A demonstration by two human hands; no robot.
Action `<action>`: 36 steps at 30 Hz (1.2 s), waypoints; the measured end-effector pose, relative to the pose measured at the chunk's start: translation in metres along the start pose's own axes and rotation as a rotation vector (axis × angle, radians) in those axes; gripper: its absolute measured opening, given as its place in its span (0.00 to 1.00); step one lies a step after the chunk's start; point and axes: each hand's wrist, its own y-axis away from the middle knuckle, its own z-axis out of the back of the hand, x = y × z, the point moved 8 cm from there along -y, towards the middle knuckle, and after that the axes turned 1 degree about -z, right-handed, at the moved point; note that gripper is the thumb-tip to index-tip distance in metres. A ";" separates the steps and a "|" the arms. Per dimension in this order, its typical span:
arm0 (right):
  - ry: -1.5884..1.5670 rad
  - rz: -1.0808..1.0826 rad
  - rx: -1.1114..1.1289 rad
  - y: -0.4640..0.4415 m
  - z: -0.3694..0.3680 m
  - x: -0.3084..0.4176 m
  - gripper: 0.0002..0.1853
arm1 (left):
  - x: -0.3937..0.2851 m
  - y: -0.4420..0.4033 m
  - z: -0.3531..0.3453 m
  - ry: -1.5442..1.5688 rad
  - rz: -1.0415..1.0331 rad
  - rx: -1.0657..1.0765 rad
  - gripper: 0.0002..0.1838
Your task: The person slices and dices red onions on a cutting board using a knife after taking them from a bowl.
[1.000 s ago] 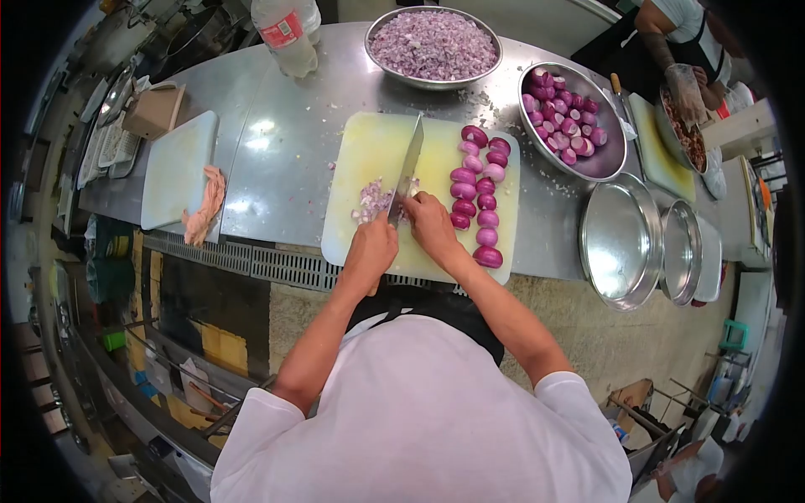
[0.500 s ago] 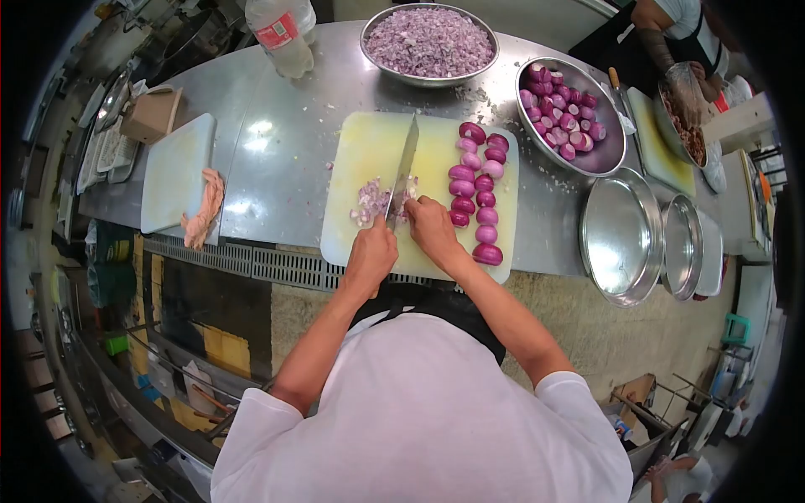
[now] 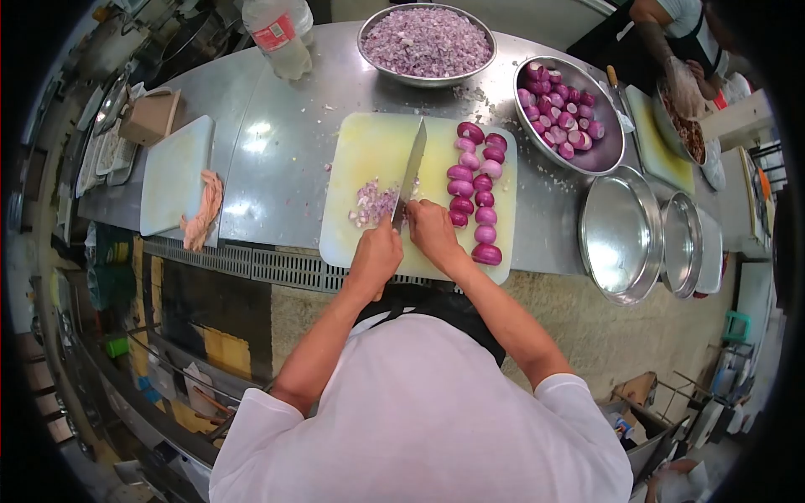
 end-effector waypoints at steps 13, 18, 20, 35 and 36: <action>-0.012 0.020 -0.039 0.005 0.012 -0.003 0.05 | 0.000 -0.011 0.002 0.058 0.020 0.026 0.13; -0.113 0.004 -0.082 0.009 0.023 -0.011 0.03 | -0.005 0.003 -0.008 0.057 0.008 0.016 0.14; -0.101 -0.050 -0.093 0.008 0.029 -0.012 0.03 | -0.001 -0.002 -0.012 0.041 -0.023 -0.023 0.14; 0.009 -0.083 -0.180 0.035 0.067 -0.010 0.06 | 0.011 0.006 0.004 -0.084 -0.041 0.045 0.14; 0.009 -0.091 -0.179 0.038 0.066 -0.008 0.06 | 0.012 0.001 0.006 -0.053 -0.053 0.035 0.13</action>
